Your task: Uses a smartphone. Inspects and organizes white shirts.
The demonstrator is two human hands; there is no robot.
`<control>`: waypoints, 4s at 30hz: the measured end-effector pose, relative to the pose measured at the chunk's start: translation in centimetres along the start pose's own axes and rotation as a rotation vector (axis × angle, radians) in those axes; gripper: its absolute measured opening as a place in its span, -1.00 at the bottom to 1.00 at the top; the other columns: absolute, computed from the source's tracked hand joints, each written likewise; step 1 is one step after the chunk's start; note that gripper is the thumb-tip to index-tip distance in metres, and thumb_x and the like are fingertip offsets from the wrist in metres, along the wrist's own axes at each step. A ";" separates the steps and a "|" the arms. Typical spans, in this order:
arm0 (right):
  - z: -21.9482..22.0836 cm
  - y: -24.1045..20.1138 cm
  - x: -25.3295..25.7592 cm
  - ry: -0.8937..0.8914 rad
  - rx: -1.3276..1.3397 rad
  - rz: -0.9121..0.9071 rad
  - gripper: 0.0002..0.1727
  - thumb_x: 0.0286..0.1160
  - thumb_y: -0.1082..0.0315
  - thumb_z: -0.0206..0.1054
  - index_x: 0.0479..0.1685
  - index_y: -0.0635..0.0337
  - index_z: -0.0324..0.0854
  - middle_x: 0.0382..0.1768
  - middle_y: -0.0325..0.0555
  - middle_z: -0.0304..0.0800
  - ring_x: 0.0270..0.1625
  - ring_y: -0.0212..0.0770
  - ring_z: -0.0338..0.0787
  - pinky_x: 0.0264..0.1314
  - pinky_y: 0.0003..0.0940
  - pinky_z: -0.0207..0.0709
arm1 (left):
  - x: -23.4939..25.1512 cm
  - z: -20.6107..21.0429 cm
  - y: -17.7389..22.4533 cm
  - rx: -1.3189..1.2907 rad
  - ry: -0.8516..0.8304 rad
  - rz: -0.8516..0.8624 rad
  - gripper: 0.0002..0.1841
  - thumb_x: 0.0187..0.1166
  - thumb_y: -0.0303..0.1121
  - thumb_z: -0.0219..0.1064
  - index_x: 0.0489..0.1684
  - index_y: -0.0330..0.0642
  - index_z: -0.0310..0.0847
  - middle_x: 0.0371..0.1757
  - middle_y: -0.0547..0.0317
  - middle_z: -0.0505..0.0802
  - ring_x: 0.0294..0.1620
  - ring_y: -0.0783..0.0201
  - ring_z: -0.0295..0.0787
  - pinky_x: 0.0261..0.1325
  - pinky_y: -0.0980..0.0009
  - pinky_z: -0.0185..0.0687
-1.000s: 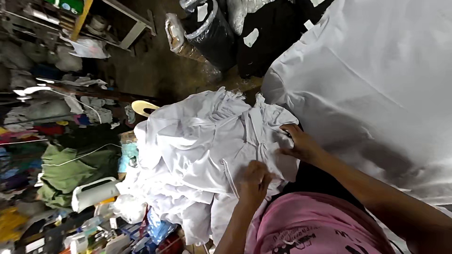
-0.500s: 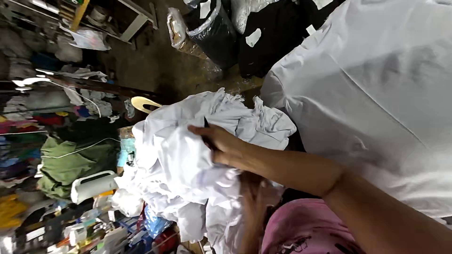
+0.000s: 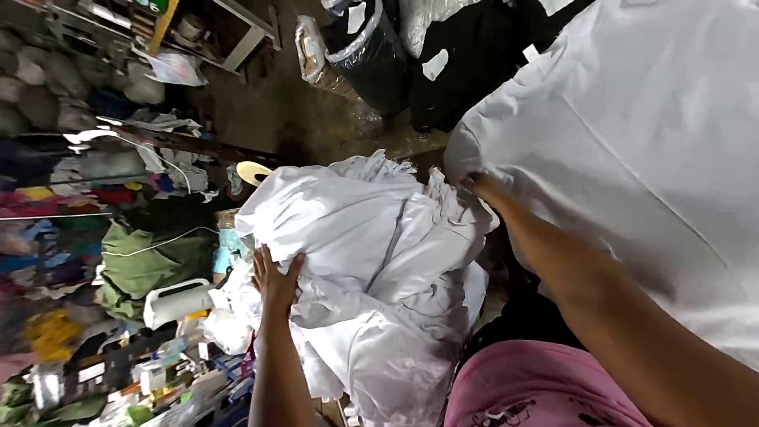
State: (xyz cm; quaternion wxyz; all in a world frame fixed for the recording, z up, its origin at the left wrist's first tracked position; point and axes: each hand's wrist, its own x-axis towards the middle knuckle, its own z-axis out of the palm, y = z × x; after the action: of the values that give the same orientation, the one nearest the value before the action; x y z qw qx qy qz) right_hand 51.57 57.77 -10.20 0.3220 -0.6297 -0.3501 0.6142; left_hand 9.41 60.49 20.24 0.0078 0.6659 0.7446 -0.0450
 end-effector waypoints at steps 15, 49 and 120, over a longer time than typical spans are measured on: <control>1.2 -3.2 -24.3 0.089 -0.064 -0.932 -0.54 0.08 0.20 0.62 0.00 0.25 0.79 -0.07 0.11 0.89 0.00 0.03 0.88 -0.01 0.04 0.75 | -11.2 0.8 13.1 -0.504 0.023 0.483 -0.54 0.68 -0.28 0.26 0.30 -0.59 0.61 0.50 -0.41 0.62 0.53 0.00 0.62 0.49 0.21 0.60; 0.1 0.5 -21.3 -0.288 0.056 -0.337 -0.45 0.72 0.07 0.26 0.40 0.41 0.50 0.14 0.22 0.72 0.12 -0.04 0.74 0.28 -0.12 0.58 | -20.3 10.4 18.5 -0.348 -0.015 0.632 -0.86 0.52 -0.48 0.37 -0.26 -0.35 0.86 0.12 -0.27 0.85 0.17 -0.15 0.80 0.29 0.00 0.67; 5.4 -4.4 -21.7 0.045 -0.632 -0.857 -0.78 0.61 0.47 0.26 0.02 0.38 0.77 -0.20 0.25 0.84 -0.12 0.25 0.88 -0.10 0.10 0.72 | -20.6 10.0 17.9 -0.549 0.088 0.473 -0.86 0.38 -0.53 0.42 -0.30 -0.50 0.77 -0.04 -0.24 0.81 -0.10 0.26 0.81 -0.02 0.54 0.73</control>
State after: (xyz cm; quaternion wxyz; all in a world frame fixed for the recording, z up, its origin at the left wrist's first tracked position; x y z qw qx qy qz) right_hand 45.98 41.95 5.19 0.3462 -0.5095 -0.7369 0.2785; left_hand 28.97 41.28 10.74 0.1646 0.7941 0.5540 0.1882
